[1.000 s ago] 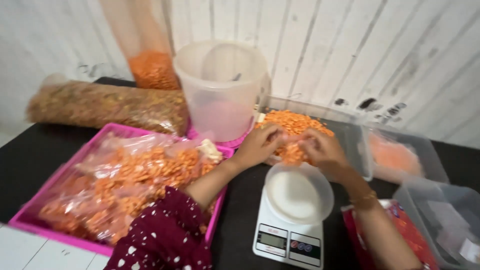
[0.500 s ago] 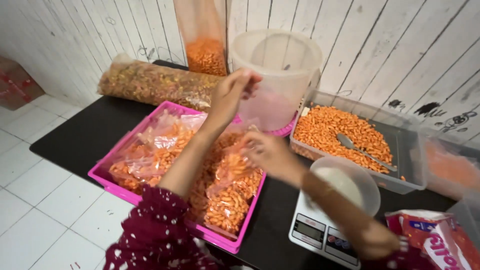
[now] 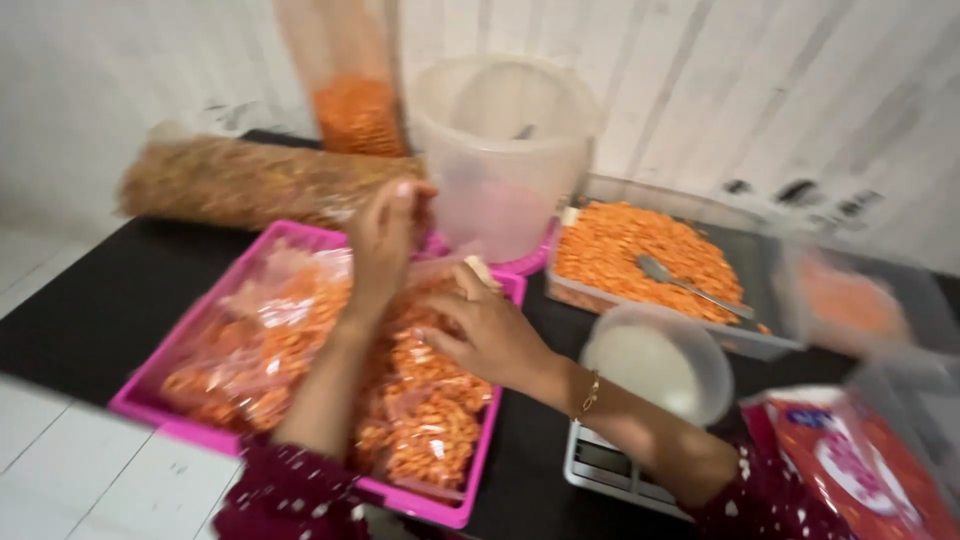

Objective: Weighing and packaging orange snacks into small plastic bags using a scale and spoon.

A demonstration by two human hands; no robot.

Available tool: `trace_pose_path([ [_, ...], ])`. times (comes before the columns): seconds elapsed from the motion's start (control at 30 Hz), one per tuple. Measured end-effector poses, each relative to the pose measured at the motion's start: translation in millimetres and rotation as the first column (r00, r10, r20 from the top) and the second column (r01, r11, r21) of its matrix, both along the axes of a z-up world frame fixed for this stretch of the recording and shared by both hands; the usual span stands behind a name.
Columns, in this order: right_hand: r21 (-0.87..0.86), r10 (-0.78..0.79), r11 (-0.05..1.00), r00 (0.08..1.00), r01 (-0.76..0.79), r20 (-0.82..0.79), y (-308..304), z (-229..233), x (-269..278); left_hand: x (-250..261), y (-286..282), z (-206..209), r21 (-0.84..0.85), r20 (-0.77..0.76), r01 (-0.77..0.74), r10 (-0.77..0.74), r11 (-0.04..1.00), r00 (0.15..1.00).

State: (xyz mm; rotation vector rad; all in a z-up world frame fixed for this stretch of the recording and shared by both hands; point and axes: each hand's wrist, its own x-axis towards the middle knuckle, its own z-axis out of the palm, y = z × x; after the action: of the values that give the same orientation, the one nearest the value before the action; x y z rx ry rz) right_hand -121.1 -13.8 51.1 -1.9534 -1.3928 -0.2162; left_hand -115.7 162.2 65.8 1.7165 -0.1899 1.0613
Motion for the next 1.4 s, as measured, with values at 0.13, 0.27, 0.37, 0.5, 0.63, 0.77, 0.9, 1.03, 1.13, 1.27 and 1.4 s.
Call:
trace_pose_path([
  [0.13, 0.017, -0.123, 0.992, 0.992, 0.123, -0.016, -61, 29, 33, 3, 7, -8, 0.160, -0.059, 0.047, -0.038, 0.986, 0.998],
  [0.27, -0.040, -0.462, 0.880, 0.872, 0.473, 0.161, -164, 39, 98, 10, -1, 13, 0.278, -0.247, 0.129, -0.058, 0.952, 0.967],
  [0.37, -0.086, -0.697, 0.699, 0.703, 0.710, 0.141, -246, 40, 141, 24, -39, 51, 0.447, -0.375, 0.193, -0.013, 0.874, 0.927],
  [0.5, -0.268, -0.962, 0.264, 0.272, 0.927, -0.005, -383, -35, 257, 61, -124, 82, 0.731, -0.428, 0.299, 0.070, 0.613, 0.901],
  [0.63, -0.304, -0.997, 0.068, 0.054, 0.950, -0.054, -428, -83, 269, 125, -199, 52, 0.795, -0.465, 0.416, 0.004, 0.443, 0.885],
  [0.77, -0.442, -0.997, -0.072, -0.061, 0.894, 0.040, -432, -115, 277, 173, -249, -3, 0.752, -0.528, 0.487, -0.035, 0.444, 0.849],
  [0.9, -0.435, -0.979, -0.159, -0.086, 0.886, 0.183, -426, -136, 270, 198, -258, -62, 0.673, -0.576, 0.488, -0.019, 0.556, 0.817],
  [1.03, -0.306, -0.988, -0.082, -0.038, 0.948, 0.147, -442, -160, 282, 199, -257, -76, 0.630, -0.585, 0.447, 0.008, 0.635, 0.811],
  [1.13, -0.254, -0.979, -0.047, 0.006, 0.966, 0.205, -469, -187, 306, 195, -258, -69, 0.544, -0.563, 0.405, -0.039, 0.735, 0.826],
  [1.27, -0.199, -0.979, -0.088, -0.048, 0.976, 0.198, -476, -174, 287, 196, -259, -77, 0.585, -0.526, 0.432, -0.084, 0.687, 0.846],
  [1.4, -0.288, -0.973, -0.092, -0.024, 0.953, 0.230, -466, -152, 269, 194, -262, -75, 0.595, -0.476, 0.439, -0.145, 0.673, 0.867],
])
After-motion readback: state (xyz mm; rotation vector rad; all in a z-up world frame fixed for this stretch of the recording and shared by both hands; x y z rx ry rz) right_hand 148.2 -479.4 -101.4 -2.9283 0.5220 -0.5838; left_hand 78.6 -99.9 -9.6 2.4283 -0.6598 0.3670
